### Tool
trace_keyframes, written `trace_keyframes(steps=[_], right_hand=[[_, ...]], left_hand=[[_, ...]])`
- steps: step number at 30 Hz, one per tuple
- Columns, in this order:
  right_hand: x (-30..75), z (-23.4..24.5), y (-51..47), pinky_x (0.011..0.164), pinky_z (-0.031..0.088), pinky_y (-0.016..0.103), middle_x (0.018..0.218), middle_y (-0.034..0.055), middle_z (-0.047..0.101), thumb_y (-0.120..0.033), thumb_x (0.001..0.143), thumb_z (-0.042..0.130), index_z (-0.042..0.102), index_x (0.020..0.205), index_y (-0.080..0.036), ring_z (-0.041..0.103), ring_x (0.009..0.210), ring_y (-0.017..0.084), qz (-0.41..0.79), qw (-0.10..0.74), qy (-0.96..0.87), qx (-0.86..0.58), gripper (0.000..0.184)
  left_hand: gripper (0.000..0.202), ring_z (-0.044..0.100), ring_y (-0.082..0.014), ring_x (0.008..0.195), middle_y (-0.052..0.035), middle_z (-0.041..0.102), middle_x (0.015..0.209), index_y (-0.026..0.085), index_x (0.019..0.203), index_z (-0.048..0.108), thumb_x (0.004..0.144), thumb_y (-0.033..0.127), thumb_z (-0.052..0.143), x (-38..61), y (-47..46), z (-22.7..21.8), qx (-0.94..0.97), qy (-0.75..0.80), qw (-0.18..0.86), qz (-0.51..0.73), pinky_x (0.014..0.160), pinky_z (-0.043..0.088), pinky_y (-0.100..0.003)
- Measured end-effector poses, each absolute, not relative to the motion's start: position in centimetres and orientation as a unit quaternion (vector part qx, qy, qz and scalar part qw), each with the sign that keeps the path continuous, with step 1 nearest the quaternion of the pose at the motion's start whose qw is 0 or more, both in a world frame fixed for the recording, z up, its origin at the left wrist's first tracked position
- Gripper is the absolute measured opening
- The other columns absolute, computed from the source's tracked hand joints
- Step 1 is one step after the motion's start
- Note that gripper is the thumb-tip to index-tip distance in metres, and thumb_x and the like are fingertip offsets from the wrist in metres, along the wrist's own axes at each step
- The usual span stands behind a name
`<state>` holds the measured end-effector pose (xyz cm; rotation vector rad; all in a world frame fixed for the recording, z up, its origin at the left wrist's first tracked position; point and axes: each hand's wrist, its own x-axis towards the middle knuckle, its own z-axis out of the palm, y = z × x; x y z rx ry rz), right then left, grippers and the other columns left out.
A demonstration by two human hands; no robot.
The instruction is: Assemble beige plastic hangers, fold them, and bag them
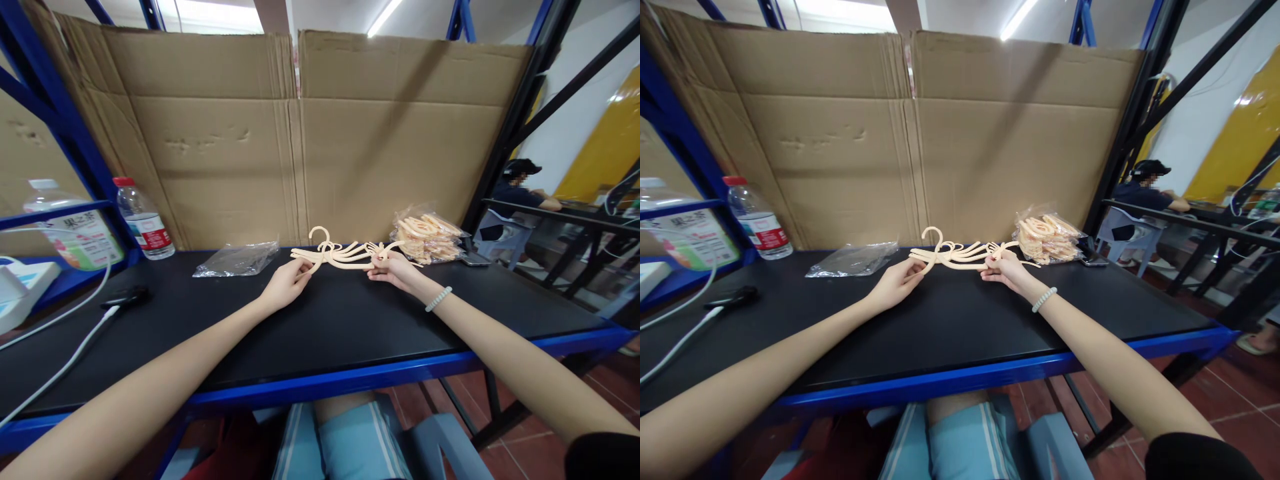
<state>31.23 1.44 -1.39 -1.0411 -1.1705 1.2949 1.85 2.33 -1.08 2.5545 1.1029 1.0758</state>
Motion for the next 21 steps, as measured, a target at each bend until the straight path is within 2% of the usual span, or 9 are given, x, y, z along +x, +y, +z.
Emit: trace_keyframes(steps=[4, 7, 10, 12, 16, 21], right_hand=[[31.1, -1.2, 1.3, 0.071, 0.058, 0.034, 0.084, 0.0055, 0.069, -0.020, 0.077, 0.070, 0.059, 0.078, -0.016, 0.066, 0.075, 0.018, 0.513, 0.554, -0.497, -0.428, 0.011], [31.7, -1.3, 2.0, 0.075, 0.056, 0.030, 0.091, 0.0036, 0.070, -0.024, 0.077, 0.068, 0.064, 0.081, -0.018, 0.065, 0.082, 0.017, 0.451, 0.604, -0.481, -0.447, 0.009], [33.3, -1.4, 3.2, 0.076, 0.055, 0.032, 0.098, 0.0032, 0.067, -0.028, 0.087, 0.064, 0.064, 0.098, -0.017, 0.064, 0.087, 0.017, 0.356, 0.660, -0.439, -0.495, 0.016], [34.7, -1.5, 3.9, 0.079, 0.055, 0.037, 0.109, 0.0063, 0.062, -0.031, 0.093, 0.060, 0.060, 0.111, -0.015, 0.063, 0.092, 0.019, 0.298, 0.676, -0.415, -0.530, 0.024], [36.5, -1.7, 4.6, 0.082, 0.054, 0.041, 0.118, 0.0087, 0.058, -0.032, 0.095, 0.058, 0.057, 0.119, -0.015, 0.061, 0.099, 0.022, 0.247, 0.652, -0.430, -0.574, 0.029], [35.7, -1.9, 4.1, 0.081, 0.054, 0.039, 0.112, 0.0075, 0.061, -0.033, 0.095, 0.058, 0.060, 0.113, -0.014, 0.062, 0.095, 0.020, 0.239, 0.555, -0.551, -0.576, 0.025]], left_hand=[[0.016, 0.066, -0.0184, 0.079, -0.0056, 0.068, 0.090, 0.019, 0.100, 0.057, 0.087, 0.021, 0.049, 1.8, 2.3, -1.0, 0.850, 0.373, 0.085, 0.363, 0.074, 0.053, -0.032], [0.017, 0.066, -0.0182, 0.079, -0.0048, 0.068, 0.088, 0.019, 0.101, 0.057, 0.086, 0.021, 0.050, 1.8, 2.3, -1.1, 0.846, 0.380, 0.087, 0.364, 0.074, 0.054, -0.032], [0.016, 0.067, -0.0191, 0.081, -0.0052, 0.068, 0.089, 0.019, 0.098, 0.056, 0.083, 0.020, 0.051, 1.8, 2.4, -1.1, 0.836, 0.398, 0.082, 0.370, 0.074, 0.055, -0.033], [0.015, 0.067, -0.0202, 0.082, -0.0056, 0.069, 0.088, 0.020, 0.097, 0.056, 0.082, 0.021, 0.052, 1.7, 2.4, -1.1, 0.829, 0.411, 0.076, 0.370, 0.071, 0.055, -0.032], [0.014, 0.067, -0.0200, 0.080, -0.0044, 0.069, 0.086, 0.021, 0.095, 0.057, 0.083, 0.024, 0.051, 1.6, 2.4, -1.1, 0.828, 0.428, 0.065, 0.356, 0.067, 0.055, -0.031], [0.011, 0.067, -0.0189, 0.080, -0.0039, 0.069, 0.087, 0.020, 0.092, 0.059, 0.084, 0.024, 0.053, 1.6, 2.5, -1.1, 0.842, 0.427, 0.057, 0.325, 0.072, 0.054, -0.033]])
